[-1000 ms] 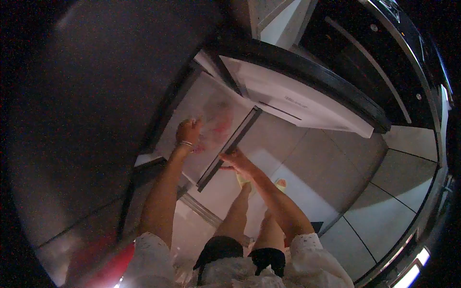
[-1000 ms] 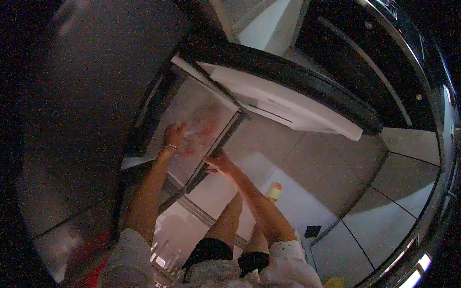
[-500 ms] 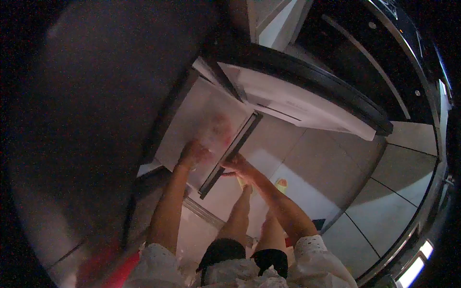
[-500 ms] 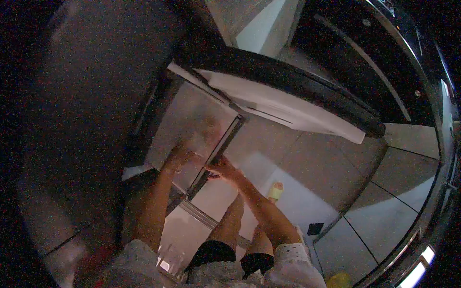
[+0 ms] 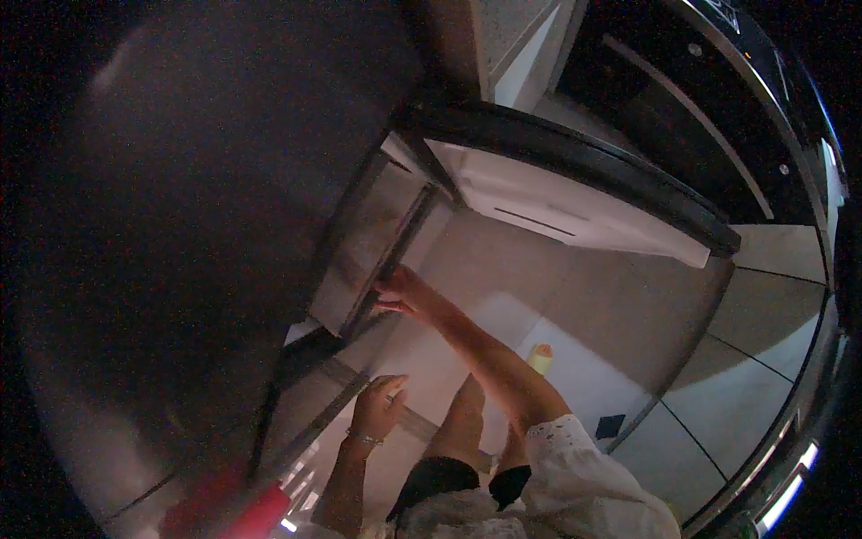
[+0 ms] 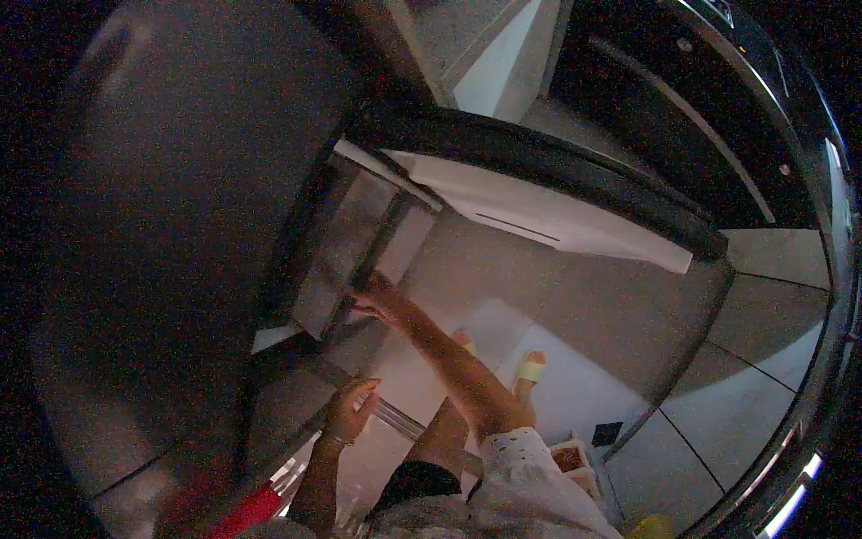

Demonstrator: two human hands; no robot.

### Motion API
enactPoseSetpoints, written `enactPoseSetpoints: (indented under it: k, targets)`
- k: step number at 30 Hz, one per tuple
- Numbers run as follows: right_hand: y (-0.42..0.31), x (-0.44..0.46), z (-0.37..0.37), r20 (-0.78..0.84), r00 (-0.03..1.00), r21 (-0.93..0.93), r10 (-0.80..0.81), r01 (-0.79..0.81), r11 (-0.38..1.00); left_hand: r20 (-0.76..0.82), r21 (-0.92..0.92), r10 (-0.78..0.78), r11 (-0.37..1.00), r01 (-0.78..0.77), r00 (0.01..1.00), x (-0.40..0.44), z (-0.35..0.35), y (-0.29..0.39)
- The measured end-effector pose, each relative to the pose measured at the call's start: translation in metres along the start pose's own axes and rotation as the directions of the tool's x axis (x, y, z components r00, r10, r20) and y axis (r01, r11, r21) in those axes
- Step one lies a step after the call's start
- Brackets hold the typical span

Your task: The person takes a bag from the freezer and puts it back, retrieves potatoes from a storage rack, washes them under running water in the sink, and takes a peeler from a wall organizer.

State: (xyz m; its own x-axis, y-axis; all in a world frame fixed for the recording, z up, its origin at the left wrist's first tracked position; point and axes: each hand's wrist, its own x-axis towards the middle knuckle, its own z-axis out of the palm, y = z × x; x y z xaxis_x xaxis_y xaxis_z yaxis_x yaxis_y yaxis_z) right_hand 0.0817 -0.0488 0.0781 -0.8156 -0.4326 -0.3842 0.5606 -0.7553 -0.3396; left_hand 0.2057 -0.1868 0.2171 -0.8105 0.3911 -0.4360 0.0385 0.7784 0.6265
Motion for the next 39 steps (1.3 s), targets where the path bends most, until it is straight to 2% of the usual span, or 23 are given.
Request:
enactPoseSetpoints:
  k: [2,3,4,6,7,8,11,13,15,16,18,20,23,26,31,32,34,35,38,39]
  targets:
    - [0.027,0.026,-0.016,0.039,0.997,0.093,-0.073,0.069,0.993,-0.019,0.027,-0.027,0.999,0.027,0.999,-0.008,-0.005,-0.006]
    - [0.036,0.033,-0.026,0.129,0.967,-0.100,-0.219,0.232,0.968,-0.024,0.020,-0.058,0.998,0.059,0.998,-0.011,-0.008,-0.010]
    - [0.040,0.034,-0.031,0.244,0.910,-0.269,-0.336,0.396,0.878,-0.028,0.014,-0.092,0.996,0.092,0.995,-0.016,-0.009,-0.011]
    - [0.044,0.026,-0.035,0.202,0.922,-0.402,-0.331,0.387,0.830,-0.023,0.023,-0.069,0.997,0.070,0.997,-0.020,-0.007,-0.008]
    - [0.030,0.006,-0.025,0.029,0.975,-0.365,-0.222,0.217,0.905,-0.020,0.027,-0.052,0.998,0.053,0.998,-0.021,-0.006,-0.006]
    - [0.013,-0.015,-0.015,-0.139,0.986,-0.298,-0.095,0.050,0.953,-0.004,0.023,-0.062,0.998,0.062,0.998,-0.020,-0.006,0.000]
    - [-0.032,-0.089,-0.004,-0.233,0.928,-0.492,-0.290,0.145,0.859,0.032,-0.003,-0.039,0.999,0.039,0.999,-0.033,-0.004,0.021]
    - [-0.083,-0.151,0.022,-0.112,0.755,-0.838,-0.646,0.278,0.470,0.029,-0.022,0.040,0.999,-0.040,0.999,-0.037,0.006,0.019]
    - [-0.150,-0.228,0.064,0.179,0.461,-0.936,-0.869,0.351,-0.006,0.037,0.005,0.113,0.994,-0.113,0.993,-0.038,0.017,0.030]
    - [-0.182,-0.259,0.071,0.304,0.368,-0.941,-0.879,0.261,-0.216,0.038,0.021,0.145,0.989,-0.146,0.989,-0.040,0.023,0.037]
    - [-0.238,-0.293,0.066,0.434,0.183,-0.885,-0.882,-0.096,-0.455,0.032,0.028,0.161,0.986,-0.162,0.987,-0.049,0.029,0.061]
    - [-0.274,-0.303,0.027,0.506,0.086,-0.693,-0.858,-0.552,-0.464,0.024,0.036,0.208,0.977,-0.209,0.978,-0.055,0.039,0.087]
    - [-0.273,-0.313,-0.003,0.297,0.318,-0.642,-0.900,-0.631,-0.435,0.016,0.070,0.285,0.956,-0.285,0.958,-0.058,0.051,0.122]
    - [-0.264,-0.300,-0.013,0.046,0.471,-0.649,-0.881,-0.657,-0.385,0.062,0.103,0.338,0.934,-0.343,0.939,-0.042,0.061,0.144]
    - [-0.226,-0.328,-0.006,-0.134,0.586,-0.669,-0.799,-0.649,-0.363,0.133,0.053,0.478,0.871,-0.488,0.868,-0.036,0.092,0.180]
    - [-0.207,-0.300,0.013,-0.198,0.595,-0.631,-0.779,-0.686,-0.363,0.191,0.025,0.541,0.832,-0.555,0.819,-0.023,0.076,0.150]
    - [-0.185,-0.285,0.027,-0.241,0.593,-0.674,-0.768,-0.672,-0.307,0.274,0.006,0.660,0.726,-0.688,0.699,-0.010,0.083,0.124]
    - [-0.175,-0.277,0.027,-0.257,0.590,-0.700,-0.765,-0.660,-0.274,0.333,-0.008,0.667,0.709,-0.705,0.667,-0.005,0.089,0.117]
    - [-0.124,-0.275,0.047,-0.347,0.684,-0.739,-0.642,-0.621,-0.261,0.501,-0.048,0.630,0.705,-0.708,0.593,-0.038,0.091,0.116]
    - [-0.102,-0.266,0.044,-0.312,0.675,-0.750,-0.669,-0.607,-0.263,0.535,-0.045,0.614,0.707,-0.706,0.581,-0.043,0.100,0.111]
